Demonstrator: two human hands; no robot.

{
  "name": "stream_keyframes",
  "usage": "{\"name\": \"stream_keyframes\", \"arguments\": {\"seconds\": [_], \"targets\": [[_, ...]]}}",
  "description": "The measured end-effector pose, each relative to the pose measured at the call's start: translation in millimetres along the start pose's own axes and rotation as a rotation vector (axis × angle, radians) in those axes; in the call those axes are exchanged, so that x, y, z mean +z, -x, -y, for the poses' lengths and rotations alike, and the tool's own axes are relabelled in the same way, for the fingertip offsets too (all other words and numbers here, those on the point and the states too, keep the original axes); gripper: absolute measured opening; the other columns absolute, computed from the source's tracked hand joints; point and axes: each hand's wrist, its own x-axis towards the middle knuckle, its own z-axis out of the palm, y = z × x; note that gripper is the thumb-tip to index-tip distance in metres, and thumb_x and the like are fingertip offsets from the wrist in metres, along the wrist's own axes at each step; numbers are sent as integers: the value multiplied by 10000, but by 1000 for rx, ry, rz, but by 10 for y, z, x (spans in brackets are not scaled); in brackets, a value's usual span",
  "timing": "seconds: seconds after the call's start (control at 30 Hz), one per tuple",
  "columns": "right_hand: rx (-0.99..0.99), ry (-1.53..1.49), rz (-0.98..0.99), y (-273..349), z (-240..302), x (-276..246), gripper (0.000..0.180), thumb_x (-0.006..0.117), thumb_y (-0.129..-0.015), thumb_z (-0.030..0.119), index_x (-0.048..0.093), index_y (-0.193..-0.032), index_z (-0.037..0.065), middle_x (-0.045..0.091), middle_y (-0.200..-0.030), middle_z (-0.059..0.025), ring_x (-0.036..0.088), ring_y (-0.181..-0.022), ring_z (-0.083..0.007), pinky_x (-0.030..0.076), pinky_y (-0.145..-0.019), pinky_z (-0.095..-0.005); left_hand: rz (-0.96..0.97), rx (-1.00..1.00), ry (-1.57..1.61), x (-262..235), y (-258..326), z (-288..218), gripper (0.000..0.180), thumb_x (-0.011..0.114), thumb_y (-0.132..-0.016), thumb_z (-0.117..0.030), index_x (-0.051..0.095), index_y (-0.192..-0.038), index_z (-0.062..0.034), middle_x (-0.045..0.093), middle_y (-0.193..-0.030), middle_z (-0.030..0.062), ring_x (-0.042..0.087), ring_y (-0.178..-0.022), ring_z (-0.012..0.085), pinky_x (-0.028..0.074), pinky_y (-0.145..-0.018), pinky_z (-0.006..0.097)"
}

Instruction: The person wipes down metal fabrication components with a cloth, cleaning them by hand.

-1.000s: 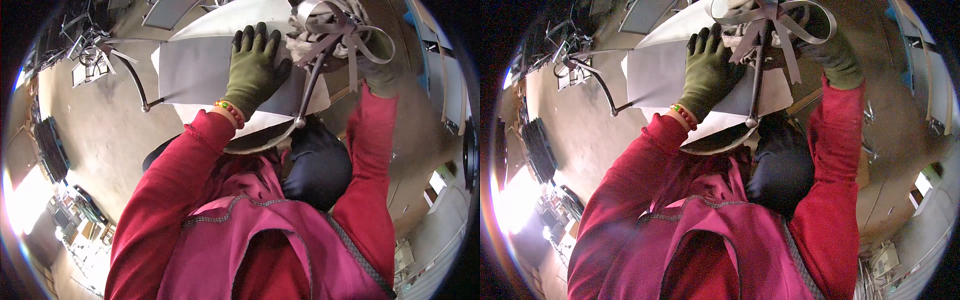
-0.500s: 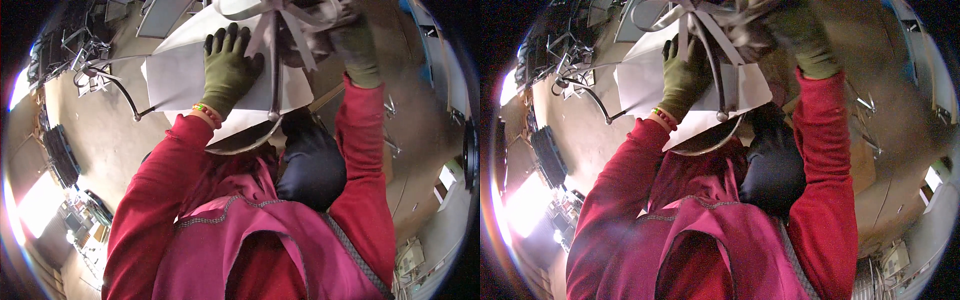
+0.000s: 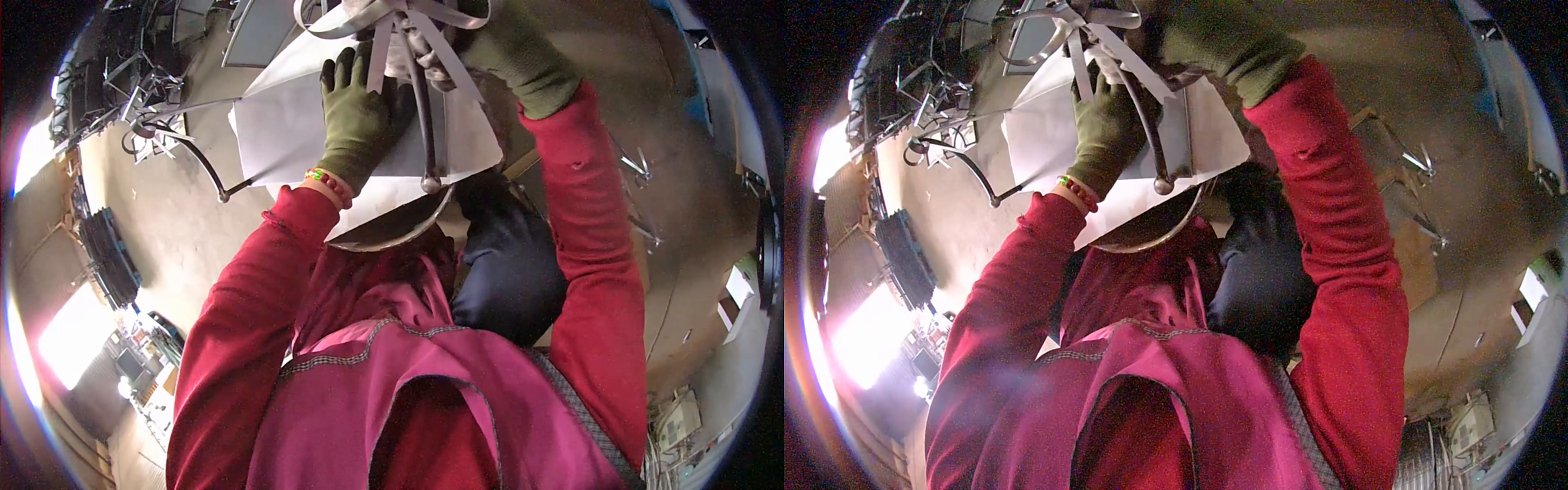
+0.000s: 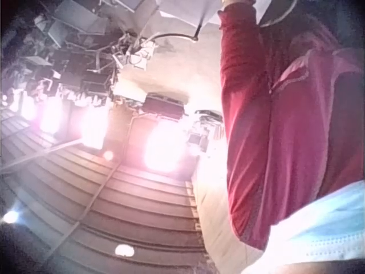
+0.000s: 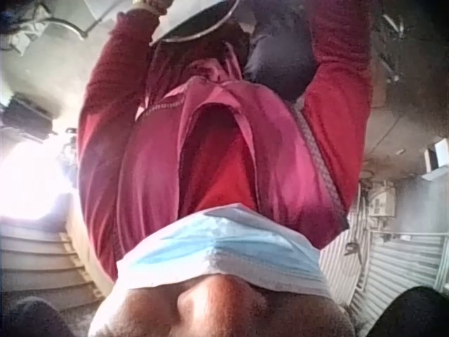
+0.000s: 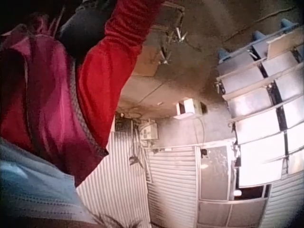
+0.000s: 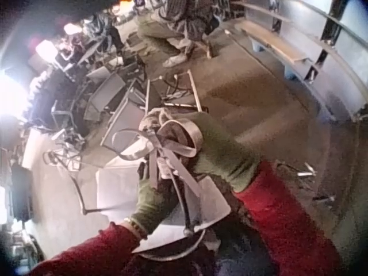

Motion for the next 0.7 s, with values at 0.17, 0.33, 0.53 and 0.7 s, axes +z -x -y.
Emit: {"name": "stream_keyframes", "arguments": {"seconds": [0.17, 0.33, 0.53, 0.7], "targets": [[82, -253, -109, 121, -52, 126, 221, 631, -707, 47, 557, -909, -1, 598, -851, -159, 593, -745, -268, 477, -678, -341, 159, 19, 54, -75, -3, 1, 562, 465, -833, -383, 450, -1244, -1, 415, -1313, 174, 357, -1218, 354, 190, -1056, 473], [157, -245, -90, 401, -359, 87, 225, 605, -734, 61, 549, -943, -1, 597, -880, -151, 590, -778, -257, 473, -703, -339, -66, 7, 152, -6, -25, 31, 548, 520, -779, -370, 484, -1218, -44, 460, -1277, 145, 382, -1200, 332, 220, -1046, 462], [206, -264, -22, 616, -423, 75, 232, 574, -767, 77, 538, -983, -1, 596, -914, -141, 586, -817, -243, 469, -734, -335, -172, -66, 249, -100, 39, 83, 552, 559, -751, -363, 491, -1209, -62, 480, -1263, 138, 400, -1190, 336, 226, -1046, 464], [277, -252, -11, 881, -469, -16, 240, 548, -795, 91, 530, -1016, 0, 595, -942, -134, 583, -850, -232, 466, -760, -333, -194, -14, 250, -126, -30, -17, 516, 546, -767, -346, 493, -1202, -73, 475, -1262, 144, 402, -1185, 342, 230, -1036, 480]]}}
